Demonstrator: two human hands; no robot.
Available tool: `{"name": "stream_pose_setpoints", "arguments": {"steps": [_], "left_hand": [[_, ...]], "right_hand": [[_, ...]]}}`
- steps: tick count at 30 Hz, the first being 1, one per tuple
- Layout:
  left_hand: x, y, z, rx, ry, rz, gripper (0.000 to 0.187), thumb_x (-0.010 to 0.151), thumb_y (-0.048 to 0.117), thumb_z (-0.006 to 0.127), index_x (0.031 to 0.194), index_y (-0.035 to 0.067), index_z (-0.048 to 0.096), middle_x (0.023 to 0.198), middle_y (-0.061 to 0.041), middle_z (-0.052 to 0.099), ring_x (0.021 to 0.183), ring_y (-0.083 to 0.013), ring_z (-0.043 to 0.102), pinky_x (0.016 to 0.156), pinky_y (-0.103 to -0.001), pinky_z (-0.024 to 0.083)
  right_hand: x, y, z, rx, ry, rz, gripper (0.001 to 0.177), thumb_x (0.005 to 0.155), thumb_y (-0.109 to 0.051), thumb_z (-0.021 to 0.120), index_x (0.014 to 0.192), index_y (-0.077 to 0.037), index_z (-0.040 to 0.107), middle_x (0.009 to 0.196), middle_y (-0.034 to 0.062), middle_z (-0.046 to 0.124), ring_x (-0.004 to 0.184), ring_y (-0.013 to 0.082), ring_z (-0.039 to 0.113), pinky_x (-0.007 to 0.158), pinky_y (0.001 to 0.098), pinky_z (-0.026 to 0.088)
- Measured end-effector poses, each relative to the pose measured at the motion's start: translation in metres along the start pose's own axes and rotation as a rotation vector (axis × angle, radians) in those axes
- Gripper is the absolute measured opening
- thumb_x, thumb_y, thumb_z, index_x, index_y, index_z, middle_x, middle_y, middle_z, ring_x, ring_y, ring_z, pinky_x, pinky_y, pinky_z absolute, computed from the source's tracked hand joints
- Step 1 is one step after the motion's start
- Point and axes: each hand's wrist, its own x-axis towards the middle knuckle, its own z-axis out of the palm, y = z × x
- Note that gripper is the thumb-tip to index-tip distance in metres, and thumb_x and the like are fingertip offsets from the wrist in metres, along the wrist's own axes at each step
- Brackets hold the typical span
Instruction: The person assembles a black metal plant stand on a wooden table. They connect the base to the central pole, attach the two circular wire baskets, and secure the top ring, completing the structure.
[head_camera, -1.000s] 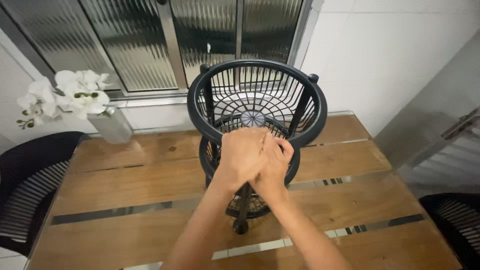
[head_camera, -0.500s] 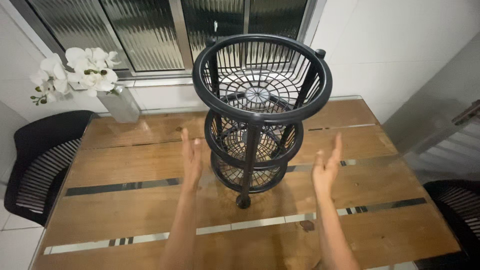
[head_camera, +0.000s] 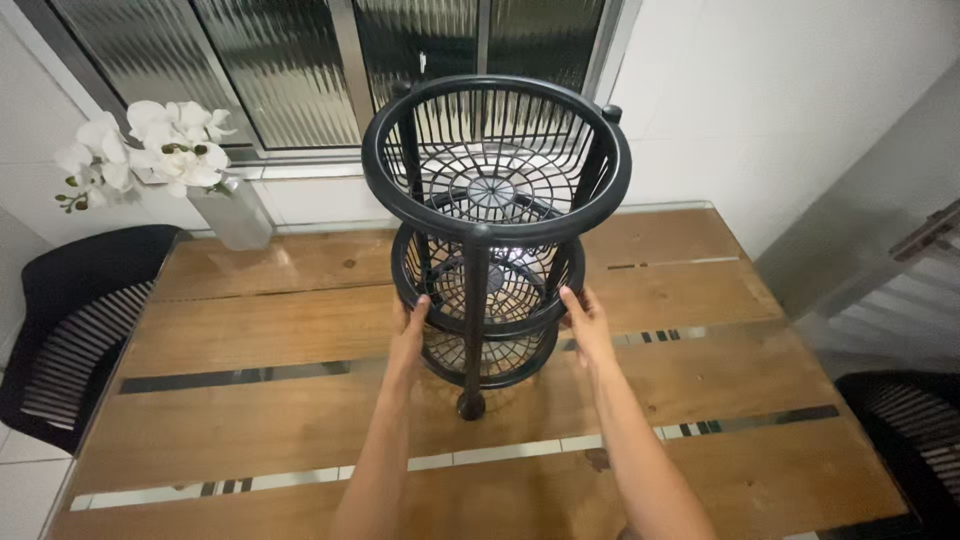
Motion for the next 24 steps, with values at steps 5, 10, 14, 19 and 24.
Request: {"name": "stream_pose_setpoints", "arguments": {"steps": [5,10,14,19,24], "left_hand": [[-0.001,0.004,0.0,-0.028,-0.021,0.004,0.075,0.095,0.034,0.062,0.161,0.015,0.03,0.157,-0.011,0.045,0.143,-0.0248,0.043,0.116,-0.04,0.033],[-0.005,0.017,-0.002,-0.1,0.049,-0.08,0.072,0.096,0.034,0.059,0.16,0.02,0.029,0.149,-0.007,0.048,0.137,-0.022,0.047,0.111,-0.039,0.039],[0.001,0.016,-0.011,-0.299,0.048,-0.033,0.064,0.094,0.031,0.059,0.154,0.02,0.04,0.135,-0.005,0.058,0.122,-0.0179,0.058,0.1,-0.036,0.048],[0.023,-0.008,-0.043,-0.387,0.02,-0.12,0.047,0.099,0.036,0.061,0.141,0.017,0.053,0.103,0.002,0.067,0.09,-0.01,0.065,0.073,-0.029,0.049],[0.05,-0.035,-0.074,-0.28,0.062,-0.102,0.039,0.102,0.047,0.058,0.137,0.033,0.064,0.079,0.005,0.062,0.06,-0.0059,0.042,0.048,-0.022,0.028]], "right_hand": [[0.002,0.01,0.001,0.014,-0.012,-0.087,0.039,0.095,-0.026,0.072,0.126,-0.002,0.068,0.103,0.0006,0.071,0.087,0.011,0.063,0.074,0.0279,0.05],[-0.019,-0.016,0.021,-0.024,0.043,-0.146,0.035,0.094,-0.024,0.071,0.121,-0.002,0.069,0.103,0.0006,0.074,0.09,0.0093,0.066,0.078,0.0228,0.052],[-0.039,-0.047,0.04,-0.078,0.049,-0.25,0.03,0.093,-0.024,0.075,0.113,-0.001,0.071,0.091,-0.0013,0.069,0.079,0.007,0.059,0.071,0.0225,0.047],[-0.076,-0.097,0.067,-0.288,0.123,-0.409,0.028,0.092,-0.025,0.08,0.102,0.0,0.07,0.078,-0.0033,0.055,0.069,0.0049,0.046,0.062,0.0226,0.039],[-0.114,-0.145,0.095,-0.398,0.166,-0.468,0.033,0.088,-0.029,0.081,0.101,-0.001,0.068,0.081,-0.0022,0.064,0.07,0.0047,0.052,0.063,0.0208,0.044]]}}
